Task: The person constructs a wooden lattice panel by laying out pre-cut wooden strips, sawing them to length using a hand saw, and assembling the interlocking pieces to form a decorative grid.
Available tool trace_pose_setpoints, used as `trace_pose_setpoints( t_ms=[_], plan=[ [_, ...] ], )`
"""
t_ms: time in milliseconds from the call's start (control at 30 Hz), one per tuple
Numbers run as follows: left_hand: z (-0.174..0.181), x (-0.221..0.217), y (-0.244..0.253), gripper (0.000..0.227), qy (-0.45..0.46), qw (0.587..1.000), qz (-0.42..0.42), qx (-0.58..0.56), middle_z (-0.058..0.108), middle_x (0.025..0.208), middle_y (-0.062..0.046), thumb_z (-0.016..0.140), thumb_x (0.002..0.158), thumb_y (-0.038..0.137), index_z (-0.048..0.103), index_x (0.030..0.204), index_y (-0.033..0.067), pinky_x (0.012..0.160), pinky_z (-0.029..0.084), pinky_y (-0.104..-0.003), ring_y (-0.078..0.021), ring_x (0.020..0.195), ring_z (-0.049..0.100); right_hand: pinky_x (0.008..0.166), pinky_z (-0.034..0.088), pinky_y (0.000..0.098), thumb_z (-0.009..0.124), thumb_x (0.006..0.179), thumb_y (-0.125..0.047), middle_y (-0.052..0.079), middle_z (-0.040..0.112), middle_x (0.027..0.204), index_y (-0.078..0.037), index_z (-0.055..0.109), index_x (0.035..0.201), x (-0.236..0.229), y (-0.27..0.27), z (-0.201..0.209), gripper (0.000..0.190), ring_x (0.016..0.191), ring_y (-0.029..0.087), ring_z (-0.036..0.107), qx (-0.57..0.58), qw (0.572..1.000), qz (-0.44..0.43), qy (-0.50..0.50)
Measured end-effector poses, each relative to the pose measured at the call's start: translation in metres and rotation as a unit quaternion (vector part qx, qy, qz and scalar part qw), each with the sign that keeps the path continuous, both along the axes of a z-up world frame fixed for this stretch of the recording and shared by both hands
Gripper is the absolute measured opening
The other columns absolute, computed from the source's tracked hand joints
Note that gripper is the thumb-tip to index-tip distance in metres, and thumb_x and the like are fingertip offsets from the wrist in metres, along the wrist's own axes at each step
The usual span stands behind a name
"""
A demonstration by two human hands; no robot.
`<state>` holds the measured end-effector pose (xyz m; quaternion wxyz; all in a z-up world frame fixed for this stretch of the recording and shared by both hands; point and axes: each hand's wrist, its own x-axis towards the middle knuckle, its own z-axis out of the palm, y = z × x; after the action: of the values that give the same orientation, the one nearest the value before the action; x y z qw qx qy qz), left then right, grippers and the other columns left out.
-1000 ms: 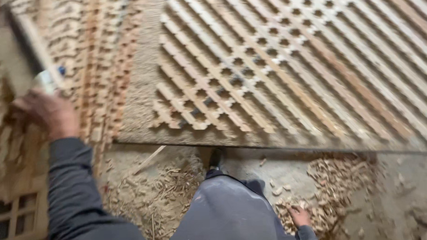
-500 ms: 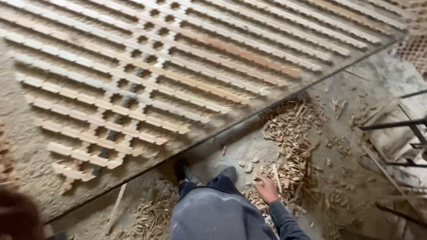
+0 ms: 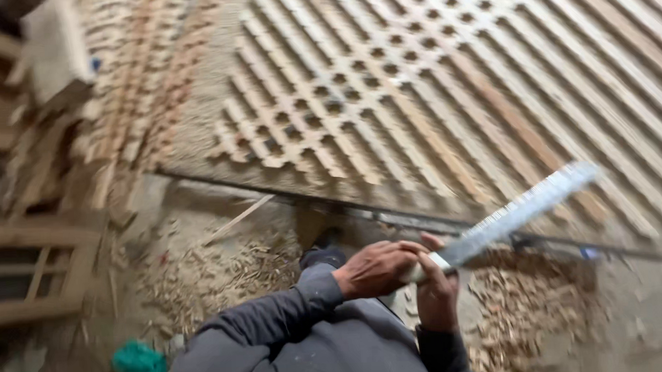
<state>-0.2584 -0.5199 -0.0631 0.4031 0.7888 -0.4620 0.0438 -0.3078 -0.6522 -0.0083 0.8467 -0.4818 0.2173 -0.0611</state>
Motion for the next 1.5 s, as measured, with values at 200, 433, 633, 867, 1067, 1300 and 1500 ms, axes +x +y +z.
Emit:
trace_pose_setpoints(
  t_ms=[200, 433, 633, 867, 1067, 1300, 1500],
  plan=[
    [0.008, 0.042, 0.071, 0.061, -0.026, 0.997, 0.004, 0.077, 0.061, 0.136, -0.012, 0.048, 0.099, 0.063, 0.057, 0.133, 0.0131, 0.099, 0.040, -0.049, -0.0319, 0.118, 0.057, 0.092, 0.058, 0.0531, 0.055, 0.090, 0.000, 0.032, 0.070, 0.109, -0.001, 0.053, 0.116, 0.001, -0.014, -0.056, 0.026, 0.104, 0.045, 0.071, 0.030, 0.999, -0.008, -0.018],
    [0.033, 0.218, 0.303, 0.048, -0.127, 0.855, 0.499, 0.067, 0.041, 0.089, -0.008, 0.050, 0.078, -0.025, 0.046, 0.122, -0.0052, 0.050, 0.041, -0.034, -0.0207, 0.072, 0.042, 0.086, 0.060, 0.0485, 0.053, 0.093, 0.006, 0.034, 0.067, 0.113, -0.003, 0.051, 0.117, 0.000, -0.035, -0.117, 0.026, 0.102, 0.042, 0.070, -0.070, 0.994, -0.046, 0.062],
    [0.082, 0.326, 0.512, 0.128, 0.210, 0.553, 0.788, 0.172, -0.013, 0.170, -0.026, 0.095, 0.107, 0.056, -0.009, 0.167, 0.0113, 0.129, -0.001, -0.065, -0.0401, 0.162, -0.008, 0.083, 0.060, 0.0502, 0.052, 0.092, 0.004, 0.035, 0.067, 0.113, 0.002, 0.050, 0.114, 0.006, -0.002, -0.123, 0.022, 0.097, 0.046, 0.069, -0.121, 0.984, -0.071, 0.106],
    [0.083, 0.353, 0.554, 0.133, 0.397, 0.487, 0.767, 0.128, -0.002, 0.172, -0.029, 0.091, 0.090, 0.058, -0.011, 0.164, 0.0157, 0.127, 0.001, -0.062, -0.0456, 0.160, 0.000, 0.088, 0.059, 0.0557, 0.048, 0.093, 0.006, 0.038, 0.064, 0.116, 0.008, 0.047, 0.117, 0.003, 0.031, -0.150, 0.024, 0.098, 0.052, 0.067, -0.091, 0.980, -0.076, 0.158],
    [0.062, 0.358, 0.552, 0.123, 0.267, 0.531, 0.798, 0.103, 0.008, 0.168, -0.036, 0.096, 0.087, 0.039, -0.001, 0.162, 0.0240, 0.126, 0.002, -0.062, -0.0494, 0.159, 0.007, 0.076, 0.061, 0.0547, 0.051, 0.092, 0.014, 0.043, 0.064, 0.107, 0.008, 0.045, 0.108, -0.028, 0.036, -0.198, 0.018, 0.082, 0.053, 0.068, -0.105, 0.956, -0.147, 0.230],
    [0.021, 0.448, 0.546, 0.143, 0.165, 0.549, 0.801, 0.171, 0.027, 0.163, -0.031, 0.111, 0.069, 0.071, 0.008, 0.159, 0.0276, 0.123, 0.018, -0.069, -0.0464, 0.154, 0.029, 0.077, 0.057, 0.0639, 0.045, 0.096, 0.018, 0.049, 0.059, 0.115, 0.012, 0.036, 0.103, -0.061, 0.020, -0.226, 0.013, 0.089, 0.057, 0.065, -0.088, 0.964, -0.111, 0.226],
    [0.023, 0.488, 0.542, 0.136, 0.181, 0.643, 0.697, 0.261, -0.006, 0.170, -0.032, 0.099, 0.087, 0.071, -0.005, 0.164, 0.0296, 0.130, 0.000, -0.062, -0.0474, 0.162, -0.001, 0.084, 0.054, 0.0624, 0.044, 0.101, 0.014, 0.049, 0.060, 0.122, 0.029, 0.038, 0.119, -0.047, 0.049, -0.145, 0.025, 0.100, 0.061, 0.063, -0.120, 0.934, -0.064, 0.332]
  ],
)
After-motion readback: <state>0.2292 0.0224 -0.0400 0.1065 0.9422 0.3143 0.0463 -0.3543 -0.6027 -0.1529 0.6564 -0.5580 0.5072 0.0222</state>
